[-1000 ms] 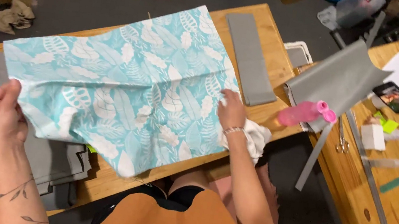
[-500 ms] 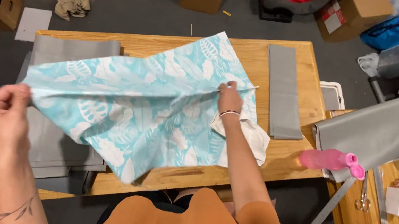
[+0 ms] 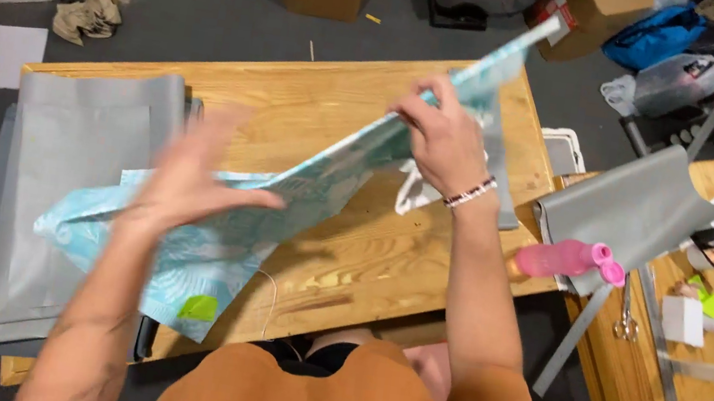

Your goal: Cleaning a patterned fabric using a spray bottle and cloth, followed by folding and organizing multiple fabric pieces in a sewing workshop.

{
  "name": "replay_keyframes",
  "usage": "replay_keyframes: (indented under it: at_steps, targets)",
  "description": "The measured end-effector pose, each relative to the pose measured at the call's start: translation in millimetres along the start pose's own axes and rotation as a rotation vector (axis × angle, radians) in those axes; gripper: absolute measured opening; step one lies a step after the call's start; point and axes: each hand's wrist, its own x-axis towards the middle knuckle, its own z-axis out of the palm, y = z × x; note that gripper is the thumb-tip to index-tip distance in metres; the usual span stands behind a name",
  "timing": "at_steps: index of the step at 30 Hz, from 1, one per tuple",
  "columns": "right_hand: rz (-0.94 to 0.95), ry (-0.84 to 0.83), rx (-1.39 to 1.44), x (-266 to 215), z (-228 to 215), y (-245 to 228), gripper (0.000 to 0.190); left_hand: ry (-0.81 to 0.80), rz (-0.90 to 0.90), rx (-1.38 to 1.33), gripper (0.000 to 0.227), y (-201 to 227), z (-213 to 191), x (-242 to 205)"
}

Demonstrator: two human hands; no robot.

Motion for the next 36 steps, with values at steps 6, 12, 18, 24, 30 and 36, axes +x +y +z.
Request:
replay_keyframes:
  at_steps: [6,12,18,24,30,36]
  targets:
    - [-0.008,0.347,0.120,4.3,-28.8,-28.0,0.023,-0.462,0.083,-0.324,0.023,-39.5,76.8,43.2]
    - [0.446,-0.249,0.588,-124.2,-29.8,18.6,0.033,-0.251,-0.429,-1.044,0.024,-102.6,58.6,62.7]
    - [0.798,-0.657,1.497,-257.8,145.7,78.4,0.091,-0.370,-0.154,-1.637,0.023,-78.2,18.9,64.4]
    - [0.780,-0.364,1.963,-183.1,138.5,18.3,0.091,-0.572,-0.024,-1.878,0.058,-67.9,52.5,85.0]
    - [0.448,-0.143,2.064,-150.4,119.0,41.9,0.075,-0.490,-0.004,-1.426,0.039,-43.2,33.1,68.5]
    - [0.968,-0.052,1.570,-179.5,139.1,19.8,0.032,-0.524,-0.115,-0.826,0.011,-34.9,14.9,38.6]
